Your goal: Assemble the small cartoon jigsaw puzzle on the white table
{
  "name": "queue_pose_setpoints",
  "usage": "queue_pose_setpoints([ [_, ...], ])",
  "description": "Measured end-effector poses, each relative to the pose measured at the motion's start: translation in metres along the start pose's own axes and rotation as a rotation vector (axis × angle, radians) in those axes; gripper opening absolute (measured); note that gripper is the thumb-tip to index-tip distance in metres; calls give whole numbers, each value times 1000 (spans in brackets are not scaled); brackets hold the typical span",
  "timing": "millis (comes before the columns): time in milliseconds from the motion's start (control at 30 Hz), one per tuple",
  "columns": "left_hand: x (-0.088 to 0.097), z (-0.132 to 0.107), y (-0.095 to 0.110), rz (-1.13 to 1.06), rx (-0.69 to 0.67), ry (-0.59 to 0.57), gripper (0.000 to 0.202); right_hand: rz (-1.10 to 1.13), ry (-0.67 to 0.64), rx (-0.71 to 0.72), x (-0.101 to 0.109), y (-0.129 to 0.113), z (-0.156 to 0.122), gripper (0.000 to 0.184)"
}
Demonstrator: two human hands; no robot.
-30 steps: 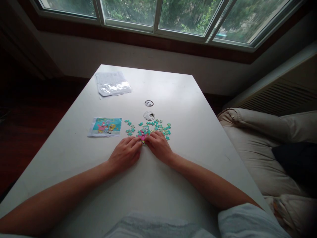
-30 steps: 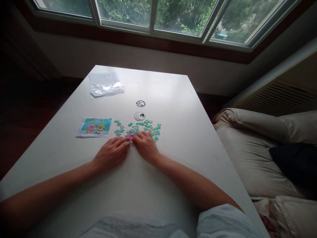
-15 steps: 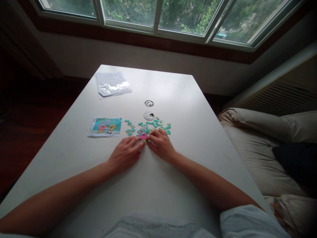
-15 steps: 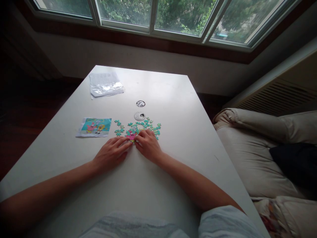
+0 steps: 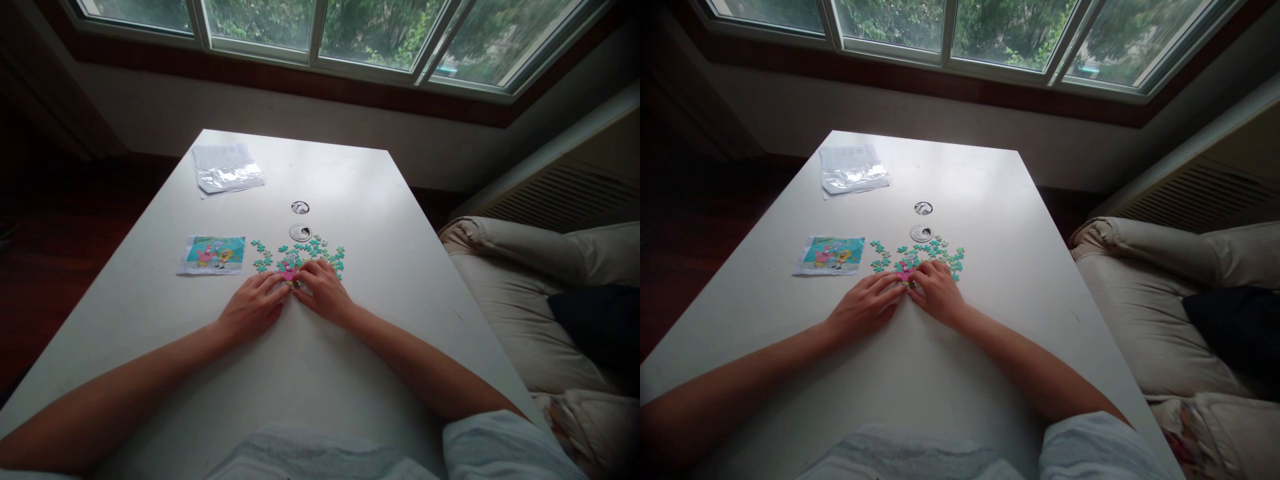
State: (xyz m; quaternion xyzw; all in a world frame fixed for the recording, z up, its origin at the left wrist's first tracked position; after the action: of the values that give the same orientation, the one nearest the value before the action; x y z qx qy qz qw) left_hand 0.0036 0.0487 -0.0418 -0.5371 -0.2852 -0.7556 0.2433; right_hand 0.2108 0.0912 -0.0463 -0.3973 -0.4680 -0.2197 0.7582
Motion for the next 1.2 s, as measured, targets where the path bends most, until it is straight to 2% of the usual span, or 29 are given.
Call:
queue_pose_setpoints([
  [133, -1, -1, -1, -2, -4, 8, 37, 63, -28, -13, 1, 1, 3, 13],
  [333, 0, 0, -1, -26, -6, 15, 40, 103, -55, -20, 2, 1, 5, 17],
  [567, 1, 1, -1, -39, -23, 30, 39, 22, 9, 22, 5, -1, 6, 14],
  [700, -1, 1, -2, -30, -23, 9, 39, 39, -20, 50, 5, 1, 8, 10],
  [900, 2, 2, -1, -42, -24, 30, 38, 3, 9, 33, 7, 5, 6, 19],
  [1033, 3, 1, -1, -40, -10, 25, 36, -22, -17, 28, 7, 4, 6, 15],
  [1200, 1, 0, -1, -18, -8, 13, 36, 73, -76, 30, 7, 4, 6, 15],
])
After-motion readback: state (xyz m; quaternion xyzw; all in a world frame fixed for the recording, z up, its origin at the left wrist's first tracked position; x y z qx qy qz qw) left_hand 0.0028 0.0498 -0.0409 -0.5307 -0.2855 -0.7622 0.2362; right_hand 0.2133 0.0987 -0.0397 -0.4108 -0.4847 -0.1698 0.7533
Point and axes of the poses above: each hand's wrist, its own z-axis towards the middle knuckle, its own x-axis out of the back of the hand, y = z × x, the point moved 2 cm from there along z, towards the middle knuckle, and after that the axes turned 4 degrees about -x, right-handed, at the moved point
